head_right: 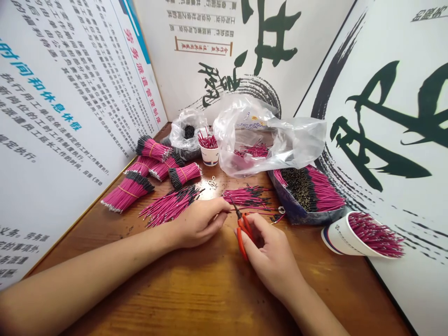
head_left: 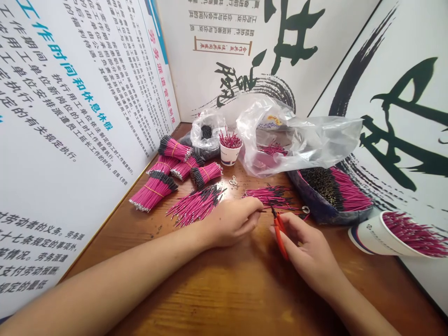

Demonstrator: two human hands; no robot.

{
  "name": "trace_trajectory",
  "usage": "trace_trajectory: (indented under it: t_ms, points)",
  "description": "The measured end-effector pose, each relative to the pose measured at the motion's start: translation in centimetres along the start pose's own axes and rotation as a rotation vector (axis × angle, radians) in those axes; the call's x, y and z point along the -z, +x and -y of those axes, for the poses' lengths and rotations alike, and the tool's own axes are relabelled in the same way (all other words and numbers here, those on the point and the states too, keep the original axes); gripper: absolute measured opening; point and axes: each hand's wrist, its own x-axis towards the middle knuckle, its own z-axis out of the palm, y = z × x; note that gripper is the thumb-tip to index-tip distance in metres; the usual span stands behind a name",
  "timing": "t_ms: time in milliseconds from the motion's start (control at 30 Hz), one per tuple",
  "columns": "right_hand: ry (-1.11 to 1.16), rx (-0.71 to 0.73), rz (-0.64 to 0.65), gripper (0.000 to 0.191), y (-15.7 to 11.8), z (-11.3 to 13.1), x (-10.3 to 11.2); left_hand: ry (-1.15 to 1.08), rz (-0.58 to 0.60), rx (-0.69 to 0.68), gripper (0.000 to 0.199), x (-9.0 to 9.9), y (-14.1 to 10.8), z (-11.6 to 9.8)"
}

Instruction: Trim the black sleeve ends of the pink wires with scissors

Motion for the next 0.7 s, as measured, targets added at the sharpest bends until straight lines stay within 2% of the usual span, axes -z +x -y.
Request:
trace_trajectory:
  t_ms: [200,500,700]
  points:
    - [-0.151,-0.027,0.053,0.027,-0.35,0.29,0.56,-0.235,-0.111,0.094,0.030,-0.13,-0.20,0.85]
    - [-0.289,-0.021,0.081,0.031,-0.32,0.61,0.54,-0.257,-0.044,0.079,0.032,0.05,-0.20,0.77]
    - [-0.307,-0.013,0.075,0.029,-0.38,0.57,0.55,-0.249,-0.054,0.067,0.032,0.01,-0.19,0.80]
